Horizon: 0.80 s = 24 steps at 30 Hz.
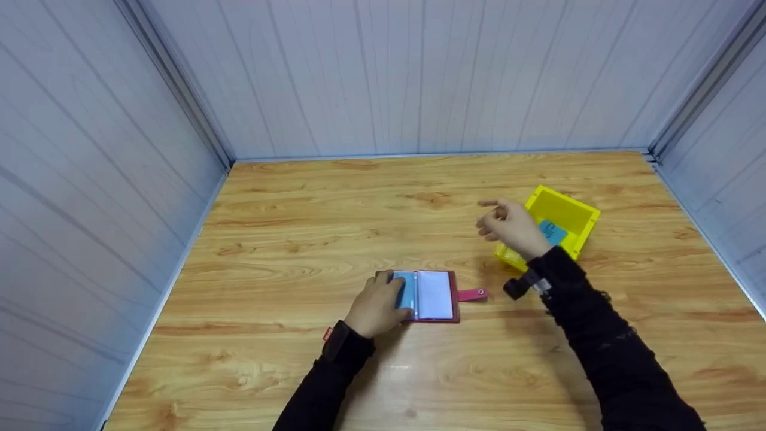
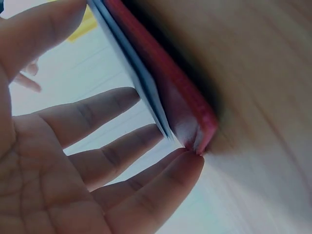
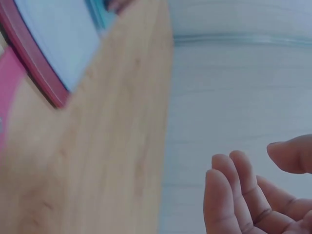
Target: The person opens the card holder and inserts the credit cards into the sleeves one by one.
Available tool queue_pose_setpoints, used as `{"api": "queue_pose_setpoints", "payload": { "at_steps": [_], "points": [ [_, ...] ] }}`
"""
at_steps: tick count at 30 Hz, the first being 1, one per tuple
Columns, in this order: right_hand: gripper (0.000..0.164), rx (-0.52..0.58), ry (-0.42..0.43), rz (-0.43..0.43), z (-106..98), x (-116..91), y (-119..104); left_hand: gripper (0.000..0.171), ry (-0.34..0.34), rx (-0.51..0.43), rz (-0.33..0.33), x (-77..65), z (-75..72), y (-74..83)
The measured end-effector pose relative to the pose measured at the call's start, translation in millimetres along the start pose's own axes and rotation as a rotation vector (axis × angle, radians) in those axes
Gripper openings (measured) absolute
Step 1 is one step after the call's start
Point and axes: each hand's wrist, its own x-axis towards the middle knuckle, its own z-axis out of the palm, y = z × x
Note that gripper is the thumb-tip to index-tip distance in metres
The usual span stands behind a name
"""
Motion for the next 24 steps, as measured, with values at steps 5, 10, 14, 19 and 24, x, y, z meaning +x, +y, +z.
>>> {"api": "queue_pose_setpoints", "payload": {
  "at_steps": [5,10,14,19,24],
  "points": [
    [0.046,0.006,0.097,-0.017,-30,2,-4,0.062,-0.003,-0.007,0.001,-0.6,-1.2,0.8],
    [0.043,-0.01,0.184,0.009,-50,6,0,0.061,-0.007,-0.02,0.006,-0.4,-1.5,0.4],
    [0.046,-0.034,0.228,0.059,-62,11,5,0.061,-0.011,-0.027,0.006,-0.2,-1.7,0.6],
    [0.048,-0.11,0.232,0.118,-77,17,13,0.061,-0.01,-0.024,0.008,-0.8,-1.7,0.8],
    [0.032,-0.288,0.202,0.138,-90,26,25,0.062,-0.004,-0.02,0.007,-0.9,-2.2,0.4]
  ]
}}
